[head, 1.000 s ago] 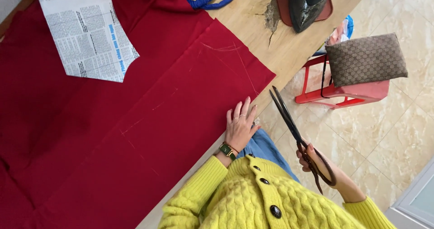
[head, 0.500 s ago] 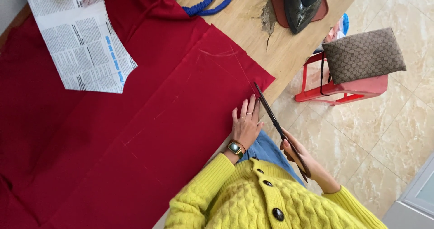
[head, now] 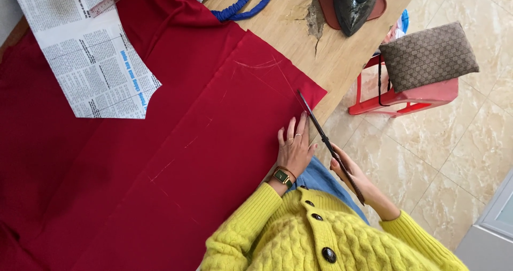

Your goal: The person cuts a large piece of red fabric on a wooden table using shears, following marked lines. After cutting, they remove the cut pieces and smooth the remaining fabric on the table.

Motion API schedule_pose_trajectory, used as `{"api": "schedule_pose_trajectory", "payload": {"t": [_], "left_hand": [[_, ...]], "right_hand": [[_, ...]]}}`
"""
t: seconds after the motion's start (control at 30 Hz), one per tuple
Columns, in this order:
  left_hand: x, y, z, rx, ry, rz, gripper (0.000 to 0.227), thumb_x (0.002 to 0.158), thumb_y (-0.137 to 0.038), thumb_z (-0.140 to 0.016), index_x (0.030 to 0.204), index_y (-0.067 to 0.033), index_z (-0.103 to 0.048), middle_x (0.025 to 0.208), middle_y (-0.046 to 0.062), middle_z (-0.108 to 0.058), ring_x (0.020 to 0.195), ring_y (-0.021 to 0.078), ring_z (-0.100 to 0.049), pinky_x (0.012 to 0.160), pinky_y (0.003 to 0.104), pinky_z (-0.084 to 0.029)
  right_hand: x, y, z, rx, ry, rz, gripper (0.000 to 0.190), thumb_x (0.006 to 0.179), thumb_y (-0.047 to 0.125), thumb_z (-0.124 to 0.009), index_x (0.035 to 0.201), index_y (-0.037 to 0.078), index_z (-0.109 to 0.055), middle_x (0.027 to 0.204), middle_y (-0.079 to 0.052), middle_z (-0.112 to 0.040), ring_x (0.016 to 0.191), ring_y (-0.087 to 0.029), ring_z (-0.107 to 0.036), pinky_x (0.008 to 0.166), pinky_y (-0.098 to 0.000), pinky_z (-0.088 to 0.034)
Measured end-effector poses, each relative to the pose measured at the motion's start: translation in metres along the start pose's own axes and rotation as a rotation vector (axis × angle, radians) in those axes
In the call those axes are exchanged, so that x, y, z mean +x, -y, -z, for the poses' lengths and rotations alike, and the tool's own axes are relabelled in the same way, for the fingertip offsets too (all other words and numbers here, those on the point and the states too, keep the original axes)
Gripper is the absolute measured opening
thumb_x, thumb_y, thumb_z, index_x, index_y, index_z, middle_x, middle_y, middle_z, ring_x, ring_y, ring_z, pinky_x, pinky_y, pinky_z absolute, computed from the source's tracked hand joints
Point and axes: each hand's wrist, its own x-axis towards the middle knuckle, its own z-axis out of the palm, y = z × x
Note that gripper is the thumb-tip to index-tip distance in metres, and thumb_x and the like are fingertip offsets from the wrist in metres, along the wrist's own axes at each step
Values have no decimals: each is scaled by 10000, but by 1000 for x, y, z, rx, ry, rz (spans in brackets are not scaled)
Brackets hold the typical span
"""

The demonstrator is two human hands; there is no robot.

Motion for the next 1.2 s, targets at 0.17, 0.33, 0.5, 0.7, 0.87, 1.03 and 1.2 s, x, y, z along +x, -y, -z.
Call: {"api": "schedule_pose_trajectory", "payload": {"t": [0.17,0.33,0.5,0.7,0.87,1.03,1.2], "left_hand": [[0,1,1,-35,-11,-5,817,862,-468,-663,1542,-84,-424,1709,45,-254,1520,264,-240,1161,520,-290],[0,0,1,-23,-16,2,825,853,-495,-661,1541,-101,-434,1705,30,-261,1520,256,-231,1171,511,-289],[1,-1,2,-48,-13,7,851,843,-467,-677,1563,-102,-407,1711,19,-253,1533,254,-212,1172,504,-291],[0,-2,3,-36,-16,6,869,828,-465,-694,1563,-102,-407,1706,25,-261,1529,257,-221,1169,504,-304],[1,-2,3,-37,-22,4,871,825,-457,-695,1563,-99,-404,1709,27,-254,1533,259,-218,1168,512,-304],[1,-1,3,-44,-23,-2,855,835,-459,-689,1558,-97,-412,1709,29,-254,1535,262,-214,1169,515,-309],[1,0,5,-23,-14,-5,832,853,-478,-666,1553,-105,-417,1703,29,-264,1526,255,-231,1169,512,-302]], "right_hand": [[-1,12,-5,15,-6,11,728,980,511,-553,1621,211,-382,942,-102,-596,805,-130,-470,689,-252,-370],[4,5,-3,0,-6,7,724,978,518,-554,1618,220,-392,924,-105,-598,783,-129,-463,675,-251,-369],[12,-10,-2,2,6,26,700,996,524,-519,1611,213,-396,907,-98,-585,735,-108,-428,659,-237,-347],[9,-8,-4,24,12,40,688,1003,514,-514,1609,207,-400,871,-87,-554,697,-98,-396,632,-228,-315],[11,-11,-1,23,25,45,692,1013,504,-502,1620,200,-370,884,-82,-547,709,-93,-391,641,-226,-310],[16,-16,0,10,18,53,694,1011,506,-510,1620,203,-375,886,-80,-553,716,-104,-398,647,-234,-332],[6,7,-7,27,0,35,704,995,510,-551,1613,213,-390,804,-44,-510,693,-98,-400,623,-235,-325]]}}
